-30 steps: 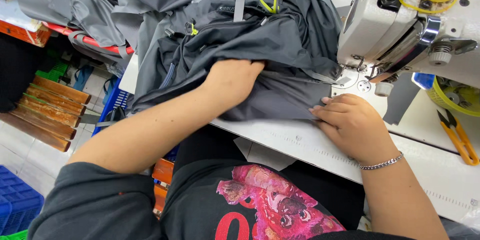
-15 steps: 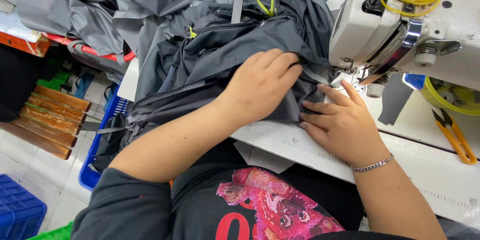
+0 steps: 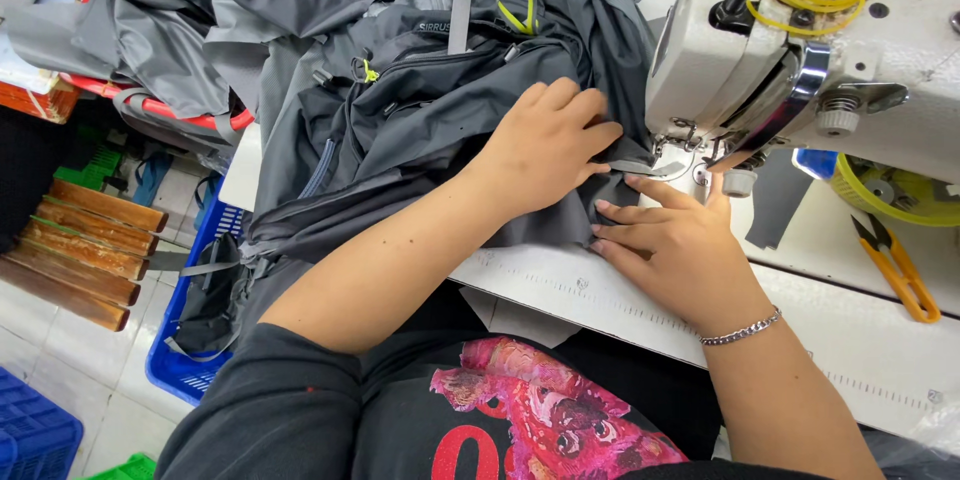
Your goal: The person sews a gray backpack using a sewing machine. They align the fabric edges, guide the bag under the needle, and stitch along the seams. The person adjusts the bag's position multiple times to complete different sections of the seam.
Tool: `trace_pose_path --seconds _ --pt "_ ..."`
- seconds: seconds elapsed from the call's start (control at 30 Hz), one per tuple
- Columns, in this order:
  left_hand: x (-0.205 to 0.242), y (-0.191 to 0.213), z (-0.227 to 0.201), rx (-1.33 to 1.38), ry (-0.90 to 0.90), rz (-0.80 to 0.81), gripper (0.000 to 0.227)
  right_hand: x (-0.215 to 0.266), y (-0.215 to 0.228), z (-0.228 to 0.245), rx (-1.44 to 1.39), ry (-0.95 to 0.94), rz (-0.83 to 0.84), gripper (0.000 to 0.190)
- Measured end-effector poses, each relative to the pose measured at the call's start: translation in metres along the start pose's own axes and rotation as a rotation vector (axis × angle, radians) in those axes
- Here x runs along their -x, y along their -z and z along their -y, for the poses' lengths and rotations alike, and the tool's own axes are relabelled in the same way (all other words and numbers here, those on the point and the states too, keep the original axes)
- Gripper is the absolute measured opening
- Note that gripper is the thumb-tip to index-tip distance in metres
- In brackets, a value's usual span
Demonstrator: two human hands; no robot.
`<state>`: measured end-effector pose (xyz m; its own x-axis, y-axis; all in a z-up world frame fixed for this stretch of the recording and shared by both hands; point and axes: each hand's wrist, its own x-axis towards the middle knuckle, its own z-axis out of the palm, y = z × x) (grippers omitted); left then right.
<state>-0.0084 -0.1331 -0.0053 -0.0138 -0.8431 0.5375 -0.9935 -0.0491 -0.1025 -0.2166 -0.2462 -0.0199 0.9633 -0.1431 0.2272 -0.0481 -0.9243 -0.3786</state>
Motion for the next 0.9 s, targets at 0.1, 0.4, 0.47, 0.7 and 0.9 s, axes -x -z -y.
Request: trace_pose_path --seconds 0.1,0.4,0.47,0.7,0.9 --pt "-0.008 -0.005 0.002 0.140 -0.015 0.060 0.032 -0.002 0.002 -0.003 -0.013 0.015 -0.001 0.014" --pt "-0.019 -0.022 0.004 0.194 0.030 0.092 0.016 -0.004 0.007 0.000 -0.017 -0.014 -0.021 0.013" --pt "-0.013 -0.028 -0.005 0.191 -0.069 -0.011 0.006 -0.002 0.001 -0.007 -0.016 0.002 -0.016 0.013" --pt "0.006 -0.031 -0.024 0.141 -0.097 -0.136 0.023 -0.003 0.004 -0.010 -0.025 0.130 0.010 0.016" --pt "0.000 -0.004 -0.038 -0.037 -0.107 -0.151 0.028 -0.001 0.002 -0.015 -0.060 0.213 -0.048 0.012"
